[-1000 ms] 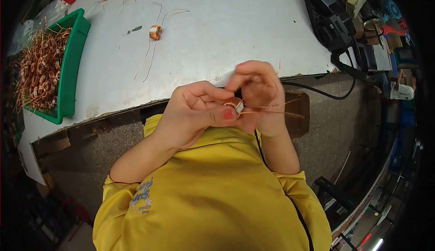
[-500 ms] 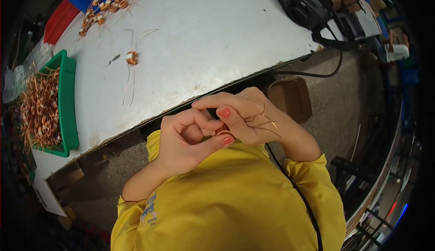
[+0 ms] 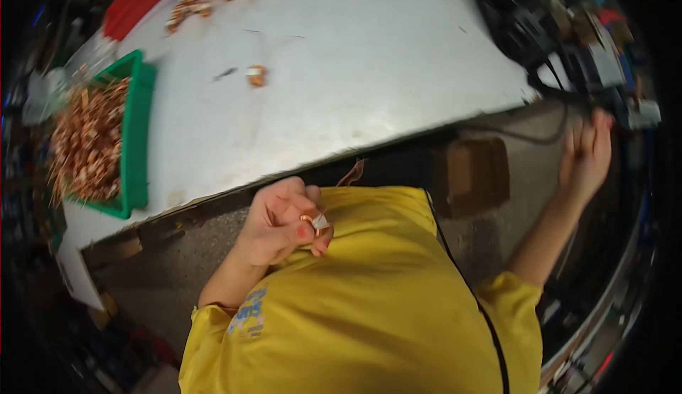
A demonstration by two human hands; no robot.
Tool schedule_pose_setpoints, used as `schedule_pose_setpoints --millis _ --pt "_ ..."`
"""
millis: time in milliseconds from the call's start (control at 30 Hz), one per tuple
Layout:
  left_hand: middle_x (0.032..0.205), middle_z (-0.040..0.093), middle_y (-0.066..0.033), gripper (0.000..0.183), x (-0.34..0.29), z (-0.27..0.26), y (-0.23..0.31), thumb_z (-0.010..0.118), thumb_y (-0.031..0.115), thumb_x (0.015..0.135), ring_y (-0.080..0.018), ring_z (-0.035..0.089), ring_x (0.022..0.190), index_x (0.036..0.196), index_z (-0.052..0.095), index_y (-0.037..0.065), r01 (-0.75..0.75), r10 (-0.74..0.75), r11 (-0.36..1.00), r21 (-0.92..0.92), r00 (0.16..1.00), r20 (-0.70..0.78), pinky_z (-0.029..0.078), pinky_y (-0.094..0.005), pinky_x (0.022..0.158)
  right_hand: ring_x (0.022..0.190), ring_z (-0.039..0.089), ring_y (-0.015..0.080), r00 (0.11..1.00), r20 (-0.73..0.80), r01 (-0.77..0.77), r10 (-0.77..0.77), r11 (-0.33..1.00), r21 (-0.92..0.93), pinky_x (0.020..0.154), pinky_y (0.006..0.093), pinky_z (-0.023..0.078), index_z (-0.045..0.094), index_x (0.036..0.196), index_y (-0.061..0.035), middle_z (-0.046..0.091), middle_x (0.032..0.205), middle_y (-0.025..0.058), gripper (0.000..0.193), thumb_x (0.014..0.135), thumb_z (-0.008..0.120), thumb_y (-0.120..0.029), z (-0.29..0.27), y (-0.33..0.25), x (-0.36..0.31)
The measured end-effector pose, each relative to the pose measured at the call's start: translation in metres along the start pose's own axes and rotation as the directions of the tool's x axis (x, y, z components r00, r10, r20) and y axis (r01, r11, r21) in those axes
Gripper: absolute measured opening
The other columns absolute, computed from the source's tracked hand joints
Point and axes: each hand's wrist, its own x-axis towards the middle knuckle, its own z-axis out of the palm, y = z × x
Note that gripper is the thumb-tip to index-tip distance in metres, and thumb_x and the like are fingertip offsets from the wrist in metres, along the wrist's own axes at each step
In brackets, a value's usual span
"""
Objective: Manually assembling small copper wire coils by threading wire through cores.
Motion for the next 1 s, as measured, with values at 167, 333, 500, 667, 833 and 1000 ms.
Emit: schedule_pose_setpoints --millis 167,333,500,667,833,1000 --pt "0.082 0.054 -0.0113 0.021 -0.022 0.026 0.028 0.06 -0.009 0.073 -0.0191 0.054 0.063 0.088 0.05 0.002 0.041 -0.041 0.998 0.038 0.999 0.011 0.042 -0.0219 0.055 0.05 0.036 0.0076 0.854 0.521 0.29 0.013 0.819 -0.496 0.045 0.0218 0.029 0.051 0.081 -0.0021 0.049 0.063 0.0002 0.022 0.091 0.039 -0.018 0.151 0.034 -0.053" --pt "0.068 0.052 -0.0088 0.009 -0.037 0.036 0.023 0.057 -0.003 0.076 -0.0169 0.048 0.056 0.081 0.052 0.002 0.026 -0.05 0.931 0.364 0.997 0.058 0.04 -0.022 0.051 0.059 0.058 0.0261 0.733 0.593 0.504 0.335 0.318 -0.803 0.058 0.0322 0.047 0.052 0.088 0.001 0.06 0.072 0.0137 0.033 0.089 0.046 -0.031 0.268 0.092 -0.069" --pt "0.059 0.052 -0.0064 0.007 -0.04 0.043 0.036 0.052 0.005 0.083 -0.0161 0.048 0.055 0.078 0.054 0.002 -0.273 0.259 0.455 0.848 0.951 0.167 0.039 -0.022 0.049 0.061 0.059 0.0309 0.691 0.672 0.619 0.268 0.261 -0.741 0.059 0.0372 0.048 0.051 0.088 0.0024 0.061 0.072 0.0158 0.031 0.084 0.052 -0.028 0.301 0.116 -0.09" --pt "0.069 0.057 -0.007 0.018 -0.042 0.027 0.057 0.046 0.012 0.089 -0.0153 0.052 0.061 0.081 0.058 0.002 -0.42 0.537 0.249 0.873 0.81 0.236 0.04 -0.0205 0.051 0.064 0.057 0.0206 0.673 0.687 0.472 0.274 0.555 -0.684 0.059 0.0289 0.047 0.05 0.088 0.0024 0.058 0.072 0.0112 0.021 0.079 0.058 -0.015 0.279 0.086 -0.089" --pt "0.088 0.06 -0.01 0.011 -0.029 0.038 0.065 0.052 0.012 0.087 -0.0163 0.058 0.067 0.091 0.057 0.002 -0.261 0.335 0.93 0.258 0.892 -0.305 0.044 -0.0177 0.052 0.065 0.048 0.0086 0.668 0.668 -0.089 0.329 0.926 -0.367 0.06 0.0193 0.04 0.051 0.085 -0.0006 0.053 0.073 0.0024 0.016 0.073 0.062 0.0 0.248 0.025 -0.109" --pt "0.091 0.059 -0.0107 0.024 -0.027 0.026 0.048 0.059 0.012 0.083 -0.0185 0.059 0.072 0.105 0.05 0.004 -0.142 0.156 0.986 0.087 0.968 -0.196 0.046 -0.0222 0.054 0.067 0.048 0.0094 0.618 0.705 -0.002 0.347 0.898 -0.44 0.062 0.019 0.038 0.051 0.087 -0.0006 0.053 0.079 0.0037 0.021 0.069 0.061 0.006 0.233 0.008 -0.128"
